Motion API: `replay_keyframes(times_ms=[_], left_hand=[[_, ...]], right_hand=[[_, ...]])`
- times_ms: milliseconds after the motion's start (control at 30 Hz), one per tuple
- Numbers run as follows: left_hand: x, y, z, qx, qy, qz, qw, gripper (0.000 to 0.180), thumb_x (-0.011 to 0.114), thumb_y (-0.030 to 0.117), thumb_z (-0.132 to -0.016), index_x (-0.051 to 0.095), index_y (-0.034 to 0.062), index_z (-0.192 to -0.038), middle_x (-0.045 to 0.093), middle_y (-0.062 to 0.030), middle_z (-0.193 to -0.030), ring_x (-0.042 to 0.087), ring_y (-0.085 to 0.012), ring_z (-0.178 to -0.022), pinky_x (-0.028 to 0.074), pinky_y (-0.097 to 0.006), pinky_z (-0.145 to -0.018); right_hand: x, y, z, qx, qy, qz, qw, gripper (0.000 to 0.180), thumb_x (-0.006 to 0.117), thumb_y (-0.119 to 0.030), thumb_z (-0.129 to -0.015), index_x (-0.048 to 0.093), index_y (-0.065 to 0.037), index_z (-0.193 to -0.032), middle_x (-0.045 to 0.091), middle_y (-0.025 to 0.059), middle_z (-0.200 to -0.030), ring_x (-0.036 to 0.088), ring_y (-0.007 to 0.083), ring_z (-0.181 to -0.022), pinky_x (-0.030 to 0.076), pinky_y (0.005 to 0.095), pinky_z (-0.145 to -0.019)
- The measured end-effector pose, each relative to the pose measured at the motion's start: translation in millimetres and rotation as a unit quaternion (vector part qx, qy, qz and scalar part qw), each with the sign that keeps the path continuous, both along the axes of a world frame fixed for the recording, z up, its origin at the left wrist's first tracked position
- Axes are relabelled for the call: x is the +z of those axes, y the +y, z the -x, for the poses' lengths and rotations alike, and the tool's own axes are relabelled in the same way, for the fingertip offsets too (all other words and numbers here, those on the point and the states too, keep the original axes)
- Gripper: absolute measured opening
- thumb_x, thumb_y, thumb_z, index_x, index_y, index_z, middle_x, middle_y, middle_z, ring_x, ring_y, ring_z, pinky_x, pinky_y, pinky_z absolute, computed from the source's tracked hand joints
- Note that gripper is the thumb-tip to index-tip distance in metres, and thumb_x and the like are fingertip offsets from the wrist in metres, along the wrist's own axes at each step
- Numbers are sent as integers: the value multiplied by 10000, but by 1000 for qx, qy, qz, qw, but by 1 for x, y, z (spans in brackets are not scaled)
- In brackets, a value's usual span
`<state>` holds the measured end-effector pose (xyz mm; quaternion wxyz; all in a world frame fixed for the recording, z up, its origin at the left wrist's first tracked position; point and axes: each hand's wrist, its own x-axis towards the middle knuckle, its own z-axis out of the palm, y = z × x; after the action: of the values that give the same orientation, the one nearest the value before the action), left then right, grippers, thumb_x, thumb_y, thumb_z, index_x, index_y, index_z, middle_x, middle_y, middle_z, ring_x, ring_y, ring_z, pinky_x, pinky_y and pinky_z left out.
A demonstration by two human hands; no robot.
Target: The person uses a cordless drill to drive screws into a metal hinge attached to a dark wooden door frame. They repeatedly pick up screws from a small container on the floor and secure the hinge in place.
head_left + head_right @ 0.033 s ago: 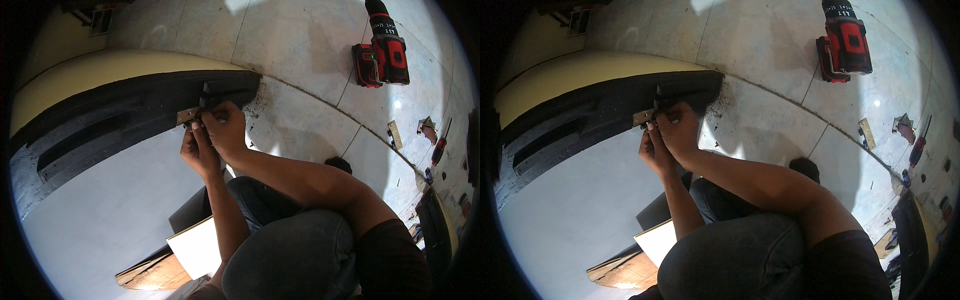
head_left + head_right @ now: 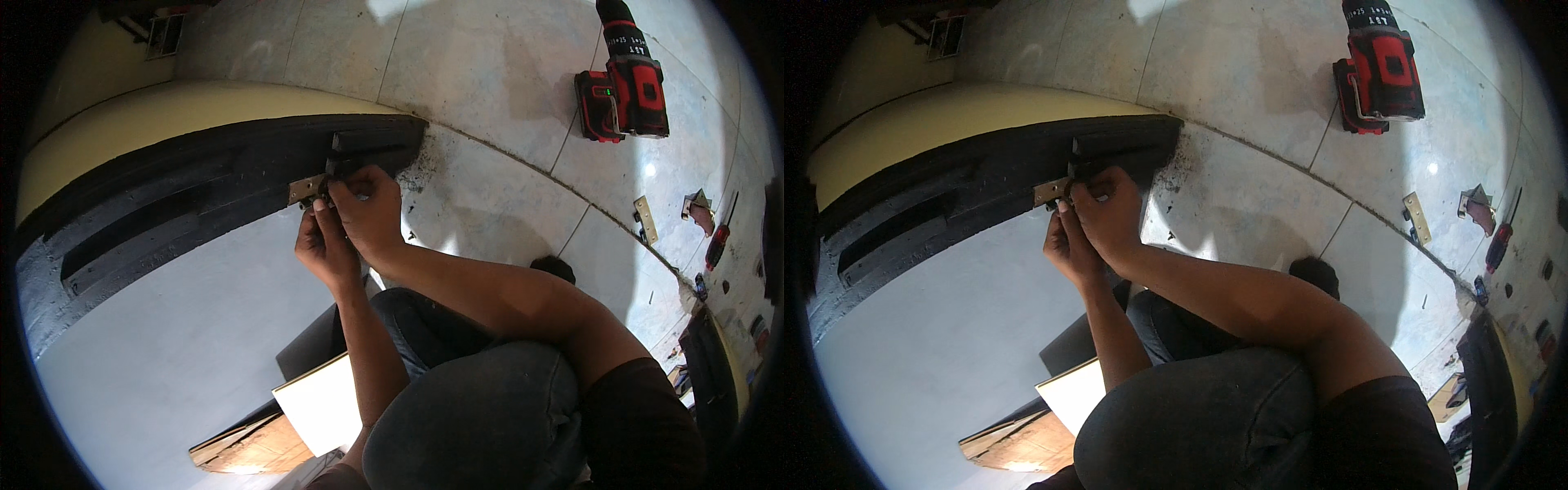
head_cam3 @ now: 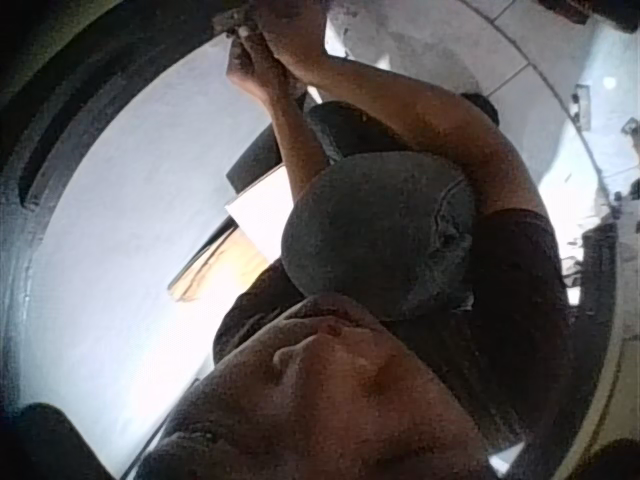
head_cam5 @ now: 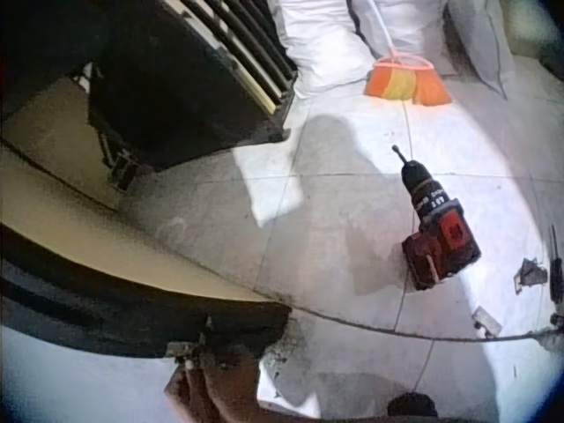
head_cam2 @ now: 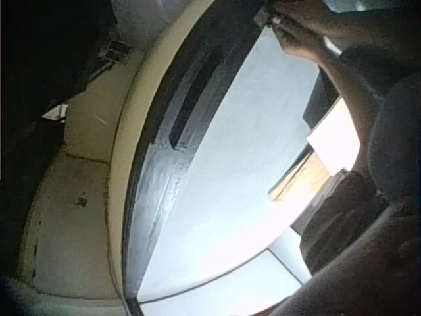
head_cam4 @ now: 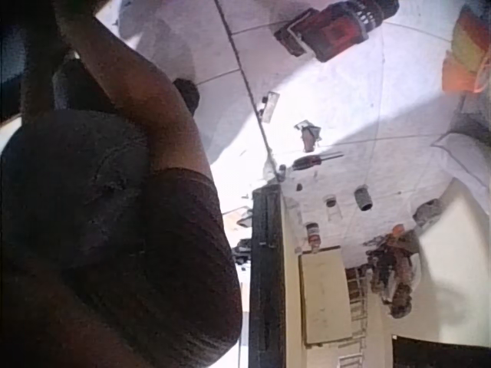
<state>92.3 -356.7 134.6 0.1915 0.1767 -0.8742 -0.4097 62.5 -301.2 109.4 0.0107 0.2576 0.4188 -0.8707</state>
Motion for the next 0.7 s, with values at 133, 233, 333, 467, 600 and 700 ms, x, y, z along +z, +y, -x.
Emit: replay_keyframes(times_ms=[133, 233, 333, 467, 600, 700], left_hand=[[-4, -2, 2, -9, 10, 18, 1000, 355, 590, 281, -1027, 691, -12, -854, 649, 8, -711, 515, -41, -676, 416, -224, -591], [-5, -4, 1, -10, 13, 10, 1000, 344, 596, 275, -1025, 694, -14, -864, 658, 4, -721, 526, -43, -684, 422, -220, -597], [-7, -4, 1, -15, 23, 4, 1000, 321, 610, 256, -1019, 697, -17, -874, 667, -1, -734, 534, -46, -690, 430, -217, -607], [-6, -4, 2, -13, 22, 27, 999, 277, 633, 217, -1005, 704, -29, -898, 696, -27, -771, 570, -62, -712, 465, -228, -635], [-6, -1, 3, -1, 13, 76, 997, 238, 645, 172, -991, 707, -48, -921, 728, -63, -826, 615, -79, -756, 500, -242, -676], [-7, 3, 3, 1, 28, 70, 997, 220, 644, 143, -984, 703, -58, -919, 736, -76, -858, 625, -84, -772, 505, -245, -687]], right_hand=[[-6, 0, 3, 51, -23, 6, 998, 160, 653, -103, -868, 628, 51, -833, 660, 125, -712, 617, 149, -633, 505, 315, -589], [-7, -1, 4, 42, -30, 22, 998, 170, 652, -110, -864, 631, 51, -812, 664, 126, -705, 624, 147, -627, 506, 308, -575], [-7, 0, 4, 51, -20, 0, 998, 170, 642, -106, -870, 634, 54, -814, 669, 129, -690, 639, 148, -620, 509, 308, -566], [-9, 3, 3, 58, 14, -81, 995, 168, 649, -101, -884, 632, 59, -835, 673, 146, -673, 666, 168, -615, 519, 318, -561], [-15, 3, 0, 62, 54, -117, 990, 156, 690, -113, -877, 626, 30, -869, 684, 157, -701, 686, 209, -613, 530, 325, -560], [-26, 7, 0, 58, 147, -196, 968, 141, 707, -107, -864, 621, -12, -923, 684, 140, -739, 693, 244, -617, 539, 347, -553]])
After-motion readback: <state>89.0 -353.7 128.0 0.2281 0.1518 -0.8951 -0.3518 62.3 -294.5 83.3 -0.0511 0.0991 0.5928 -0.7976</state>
